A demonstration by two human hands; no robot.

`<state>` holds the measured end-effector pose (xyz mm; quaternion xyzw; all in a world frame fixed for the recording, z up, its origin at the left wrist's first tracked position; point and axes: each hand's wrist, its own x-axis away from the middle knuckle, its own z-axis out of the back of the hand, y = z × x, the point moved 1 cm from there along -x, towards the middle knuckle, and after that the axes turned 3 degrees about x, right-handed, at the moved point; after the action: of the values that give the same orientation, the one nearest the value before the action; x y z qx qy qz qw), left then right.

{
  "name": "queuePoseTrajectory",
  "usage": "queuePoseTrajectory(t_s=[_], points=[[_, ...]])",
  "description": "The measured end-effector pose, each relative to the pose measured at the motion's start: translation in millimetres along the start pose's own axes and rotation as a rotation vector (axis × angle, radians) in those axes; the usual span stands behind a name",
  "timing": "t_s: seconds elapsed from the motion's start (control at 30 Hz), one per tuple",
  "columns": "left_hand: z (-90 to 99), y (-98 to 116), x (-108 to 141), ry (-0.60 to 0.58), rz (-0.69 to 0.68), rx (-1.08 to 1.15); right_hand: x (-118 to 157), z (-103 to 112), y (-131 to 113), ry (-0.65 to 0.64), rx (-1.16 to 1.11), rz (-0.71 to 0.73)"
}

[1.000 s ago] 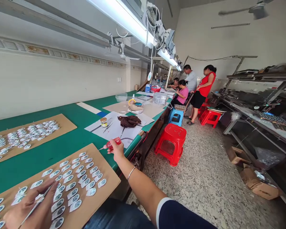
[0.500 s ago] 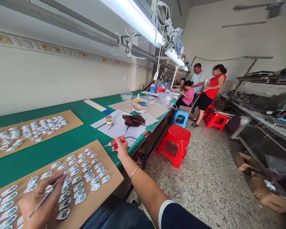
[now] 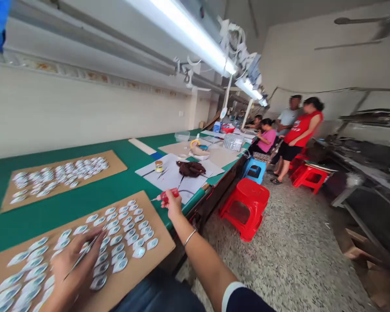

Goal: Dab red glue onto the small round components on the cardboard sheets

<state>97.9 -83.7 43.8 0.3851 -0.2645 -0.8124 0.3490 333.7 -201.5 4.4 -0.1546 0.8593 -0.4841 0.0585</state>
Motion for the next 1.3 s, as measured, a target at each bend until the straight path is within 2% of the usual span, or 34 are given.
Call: queuePoseTrajectory(t_s=[0.07, 0.13, 0.17, 0.27, 0.37, 0.6, 0.73, 0.87, 1.03, 1.27, 1.3], points=[[-3.7, 1, 6, 0.035, -0.209, 0.132, 4, 8, 2, 0.013, 0.014, -0.024], [-10.5, -3, 8, 0.011, -0.229, 0.12, 3, 16, 6, 0.022, 0.031, -0.037], [-13.4, -4, 8, 0.002, -0.297, 0.149, 1, 19, 9, 0.027, 0.041, -0.041], [-15.6, -8, 7, 0.014, -0.25, 0.096, -5, 26, 16, 0.025, 0.068, -0.047], [-7.6, -3, 9, 0.032, -0.211, 0.057, -6, 30, 16, -0.001, 0.07, -0.029], [12.9, 14, 20, -0.03, -0.25, 0.041, 0, 34, 11, -0.019, 0.043, -0.013], [9.7, 23, 26, -0.144, -0.262, 0.026, 0, 35, 11, -0.049, 0.04, -0.013], [-2.0, 33, 26, -0.234, -0.193, 0.039, 1, 34, 8, -0.066, 0.043, -0.017], [-14.7, 42, 21, -0.242, -0.091, 0.085, 1, 35, 5, -0.084, 0.043, -0.025], [-6.1, 53, 43, -0.289, -0.13, 0.185, 10, 40, 1, -0.099, -0.033, -0.062], [-3.6, 53, 48, -0.283, -0.13, 0.182, 13, 40, 0, -0.055, -0.023, -0.046]])
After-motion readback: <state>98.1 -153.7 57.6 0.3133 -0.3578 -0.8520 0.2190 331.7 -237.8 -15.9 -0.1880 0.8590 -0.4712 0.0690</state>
